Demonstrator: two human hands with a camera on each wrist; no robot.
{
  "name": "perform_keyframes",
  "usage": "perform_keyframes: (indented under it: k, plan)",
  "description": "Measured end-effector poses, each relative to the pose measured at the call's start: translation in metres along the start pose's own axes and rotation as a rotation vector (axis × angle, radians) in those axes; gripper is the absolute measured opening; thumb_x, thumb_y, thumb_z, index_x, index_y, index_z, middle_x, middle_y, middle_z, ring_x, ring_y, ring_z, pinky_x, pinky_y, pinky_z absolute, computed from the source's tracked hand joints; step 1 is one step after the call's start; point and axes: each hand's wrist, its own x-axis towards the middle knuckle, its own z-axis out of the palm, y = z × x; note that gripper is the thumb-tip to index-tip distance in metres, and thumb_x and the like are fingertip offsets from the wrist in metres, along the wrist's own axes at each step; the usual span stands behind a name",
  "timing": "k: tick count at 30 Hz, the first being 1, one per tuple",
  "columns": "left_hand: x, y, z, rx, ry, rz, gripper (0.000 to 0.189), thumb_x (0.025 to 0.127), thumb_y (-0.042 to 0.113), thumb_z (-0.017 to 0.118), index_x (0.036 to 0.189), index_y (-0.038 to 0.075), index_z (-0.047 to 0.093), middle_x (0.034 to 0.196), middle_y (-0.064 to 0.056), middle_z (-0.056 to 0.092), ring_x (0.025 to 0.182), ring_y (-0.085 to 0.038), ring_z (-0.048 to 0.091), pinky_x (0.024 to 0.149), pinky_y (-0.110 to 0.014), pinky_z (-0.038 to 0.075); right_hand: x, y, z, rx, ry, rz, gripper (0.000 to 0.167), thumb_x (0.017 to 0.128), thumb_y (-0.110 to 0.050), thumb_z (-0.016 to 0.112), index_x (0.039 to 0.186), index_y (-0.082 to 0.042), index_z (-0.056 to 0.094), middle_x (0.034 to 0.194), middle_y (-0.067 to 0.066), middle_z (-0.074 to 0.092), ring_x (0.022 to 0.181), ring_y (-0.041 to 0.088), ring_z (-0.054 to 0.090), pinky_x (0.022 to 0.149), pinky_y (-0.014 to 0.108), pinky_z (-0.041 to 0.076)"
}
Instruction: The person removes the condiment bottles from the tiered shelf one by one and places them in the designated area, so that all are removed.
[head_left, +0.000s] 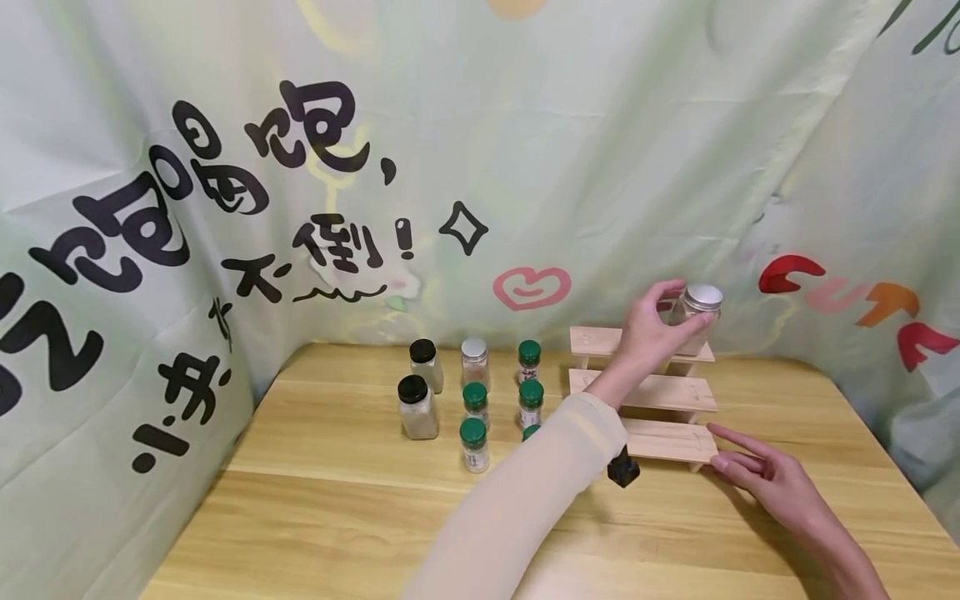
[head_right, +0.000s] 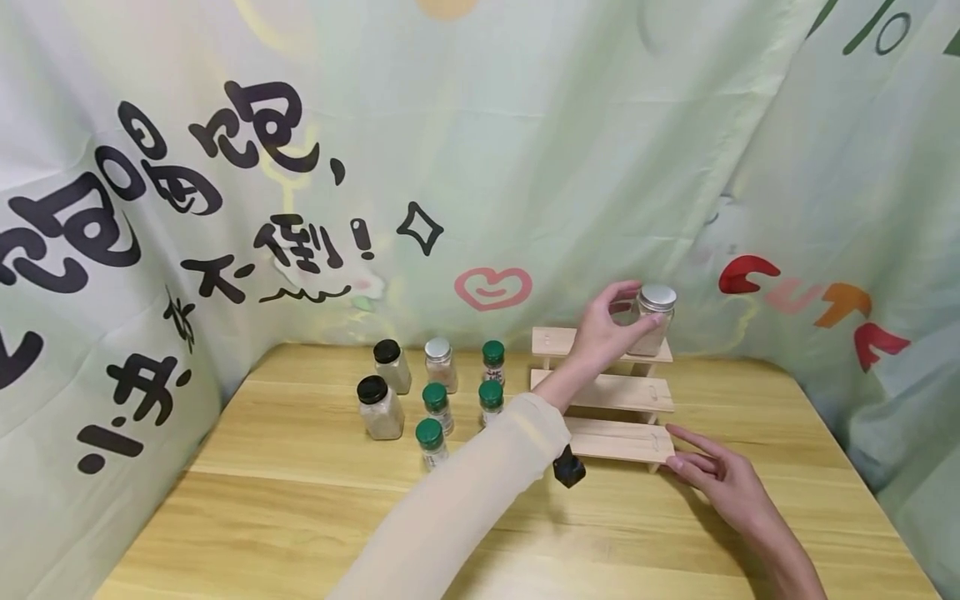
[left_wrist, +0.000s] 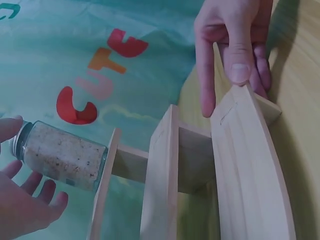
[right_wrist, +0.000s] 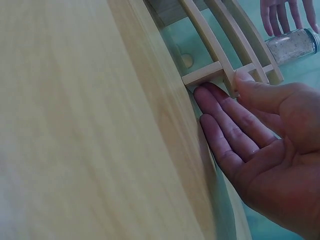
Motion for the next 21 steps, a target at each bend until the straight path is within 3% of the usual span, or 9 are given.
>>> perform_keyframes:
  k: [8,21]
  plan:
    - [0.01,0.001,0.007,0.015,0.021,0.003,0.049,0.084,0.02,0.088,0.129,0.017,0.067,0.117,0.012,0.068,0.1,0.001,0.06,0.081,-0.011,0.048,0.001,0.001,0.001,-0.005,0.008,-0.006,0.051,0.105,-0.01,0.059,0.151,0.006,0.043,0.114,-0.015,0.072,0.103,-0.001,0.068,0.08,0.019,0.059]
    - [0.01,0.0,0.005,-0.014,0.071,0.039,0.041,0.08,0.011,0.09,0.117,0.009,0.073,0.105,0.008,0.072,0.083,0.005,0.057,0.073,-0.007,0.05,0.001,0.003,0.001,0.045,-0.004,-0.031,0.051,0.104,-0.006,0.059,0.151,0.008,0.042,0.114,-0.011,0.074,0.103,0.002,0.07,0.082,0.019,0.059]
